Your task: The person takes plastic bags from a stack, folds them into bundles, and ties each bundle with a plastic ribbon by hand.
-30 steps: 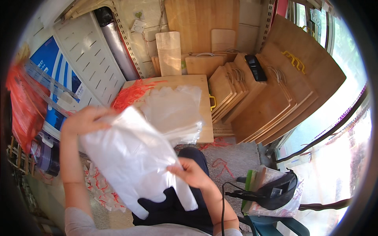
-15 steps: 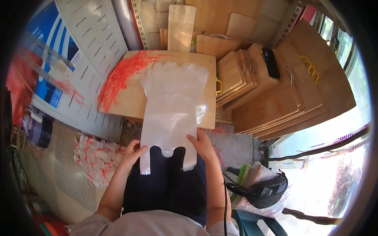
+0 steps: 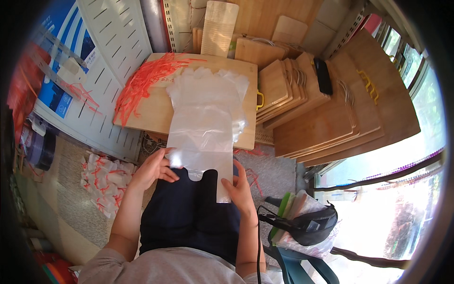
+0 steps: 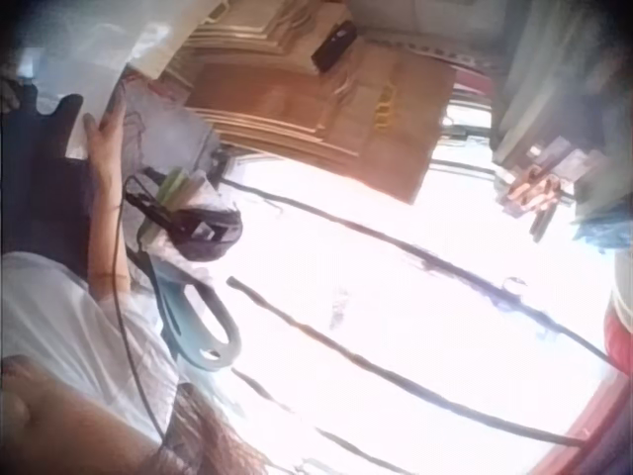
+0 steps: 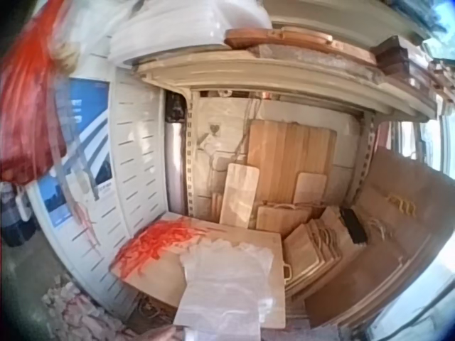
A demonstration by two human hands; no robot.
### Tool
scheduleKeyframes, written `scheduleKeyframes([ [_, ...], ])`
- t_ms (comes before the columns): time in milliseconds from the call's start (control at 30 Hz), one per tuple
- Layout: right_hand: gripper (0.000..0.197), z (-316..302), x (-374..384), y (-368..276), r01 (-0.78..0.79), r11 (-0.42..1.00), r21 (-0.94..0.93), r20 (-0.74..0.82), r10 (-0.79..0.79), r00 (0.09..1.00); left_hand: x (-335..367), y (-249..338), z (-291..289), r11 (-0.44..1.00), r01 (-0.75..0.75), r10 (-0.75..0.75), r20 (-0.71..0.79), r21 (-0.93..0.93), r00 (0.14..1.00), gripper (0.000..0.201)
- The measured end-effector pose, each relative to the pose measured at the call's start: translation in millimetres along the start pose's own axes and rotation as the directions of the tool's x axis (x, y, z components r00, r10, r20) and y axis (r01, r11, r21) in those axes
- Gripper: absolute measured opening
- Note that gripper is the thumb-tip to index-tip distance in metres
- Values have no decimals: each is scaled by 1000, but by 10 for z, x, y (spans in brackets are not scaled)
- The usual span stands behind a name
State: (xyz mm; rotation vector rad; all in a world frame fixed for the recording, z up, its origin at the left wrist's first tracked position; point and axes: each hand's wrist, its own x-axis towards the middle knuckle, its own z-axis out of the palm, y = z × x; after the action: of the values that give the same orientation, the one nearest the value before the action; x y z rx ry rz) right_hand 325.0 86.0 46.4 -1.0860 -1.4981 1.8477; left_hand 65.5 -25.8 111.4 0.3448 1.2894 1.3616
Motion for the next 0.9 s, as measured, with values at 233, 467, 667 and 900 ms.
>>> scheduleKeyframes([
  [233, 45, -61, 76, -101, -86, 993, 78, 38, 84, 996, 374, -403, -248, 116, -567, 611, 392, 815, 688, 36],
  [467, 36, 164, 531, -384, -225, 966, 124, 239, 191, 952, 403, -591, -312, 82, -592, 541, 463, 802, 702, 43],
  [667, 34, 80, 693, -296, 150, 974, -169, 230, -109, 967, 435, -583, -278, 48, -560, 569, 438, 827, 696, 42],
  [900, 53, -2, 637, -21, 627, 225, -745, 512, -409, 755, 416, -443, -165, -127, -539, 488, 526, 833, 697, 58],
])
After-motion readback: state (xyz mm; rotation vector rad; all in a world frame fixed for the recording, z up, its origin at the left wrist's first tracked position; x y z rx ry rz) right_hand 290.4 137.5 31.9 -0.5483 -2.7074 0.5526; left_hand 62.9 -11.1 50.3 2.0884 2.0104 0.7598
